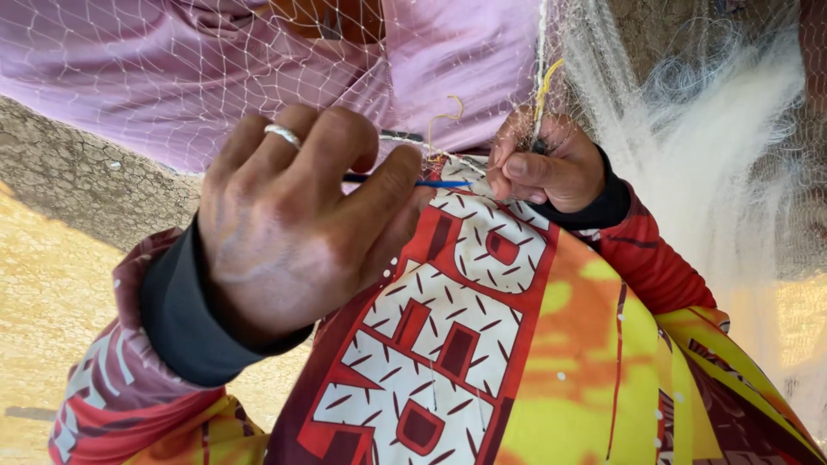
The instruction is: Repairing a fishing net by weaving and tying knots with a netting needle
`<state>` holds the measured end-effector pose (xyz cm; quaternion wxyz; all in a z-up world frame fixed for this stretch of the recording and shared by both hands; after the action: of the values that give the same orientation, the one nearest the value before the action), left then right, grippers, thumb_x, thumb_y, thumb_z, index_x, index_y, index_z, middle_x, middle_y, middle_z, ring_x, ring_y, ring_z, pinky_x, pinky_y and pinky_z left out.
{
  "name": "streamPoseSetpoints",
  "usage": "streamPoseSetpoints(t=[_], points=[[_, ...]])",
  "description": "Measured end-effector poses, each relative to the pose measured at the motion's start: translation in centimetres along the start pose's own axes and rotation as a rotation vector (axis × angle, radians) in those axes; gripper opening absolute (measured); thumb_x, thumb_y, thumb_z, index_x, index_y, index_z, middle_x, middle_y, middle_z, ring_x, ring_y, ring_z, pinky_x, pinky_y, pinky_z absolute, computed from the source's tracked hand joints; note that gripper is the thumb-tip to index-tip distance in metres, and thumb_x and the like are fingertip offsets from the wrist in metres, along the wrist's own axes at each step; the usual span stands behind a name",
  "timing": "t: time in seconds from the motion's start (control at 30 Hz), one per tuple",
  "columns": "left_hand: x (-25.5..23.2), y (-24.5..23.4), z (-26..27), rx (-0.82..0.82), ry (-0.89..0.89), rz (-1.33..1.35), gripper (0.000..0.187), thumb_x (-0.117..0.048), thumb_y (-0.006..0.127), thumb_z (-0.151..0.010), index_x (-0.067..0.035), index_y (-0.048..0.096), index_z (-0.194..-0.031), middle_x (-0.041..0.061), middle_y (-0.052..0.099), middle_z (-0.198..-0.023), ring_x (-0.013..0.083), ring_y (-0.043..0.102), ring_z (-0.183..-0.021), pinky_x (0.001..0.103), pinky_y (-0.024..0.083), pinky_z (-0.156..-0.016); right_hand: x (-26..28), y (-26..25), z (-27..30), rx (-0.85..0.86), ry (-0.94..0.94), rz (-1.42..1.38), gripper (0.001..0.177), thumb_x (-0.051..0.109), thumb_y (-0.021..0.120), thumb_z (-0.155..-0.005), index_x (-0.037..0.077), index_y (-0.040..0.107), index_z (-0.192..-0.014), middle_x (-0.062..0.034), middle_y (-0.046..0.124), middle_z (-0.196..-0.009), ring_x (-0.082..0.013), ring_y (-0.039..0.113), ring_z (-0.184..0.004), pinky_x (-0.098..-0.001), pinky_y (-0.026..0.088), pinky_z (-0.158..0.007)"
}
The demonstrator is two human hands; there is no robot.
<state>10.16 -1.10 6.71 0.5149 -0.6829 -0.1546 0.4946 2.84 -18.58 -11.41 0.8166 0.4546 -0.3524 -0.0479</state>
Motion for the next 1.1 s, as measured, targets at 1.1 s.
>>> streamPoseSetpoints(t=[1.1], points=[[-0.9, 4.1, -2.6, 0.058, 0.112, 0.223, 0.014, -0.016, 0.080, -0.091, -0.009, 0.068, -0.088, 0.007, 0.060, -0.094, 0.0242, 0.057, -0.072, 0.038, 0.050, -0.065, -1.0, -1.1, 0.9, -0.072, 0.043, 0.072, 0.013, 0.011, 0.064, -0.100, 0.006, 0.062, -0.111, -0.0069, 0.064, -0.079, -0.0053, 0.046, -0.050, -0.0165, 0.034, -0.042]])
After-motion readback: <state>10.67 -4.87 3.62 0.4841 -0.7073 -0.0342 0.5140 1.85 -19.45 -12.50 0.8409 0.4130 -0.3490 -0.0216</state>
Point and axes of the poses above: each hand's wrist, its own z-axis away from the middle knuckle, its own y-axis out of the palm, x = y × z, the point moved 10 cm from there along -z, towards the middle knuckle
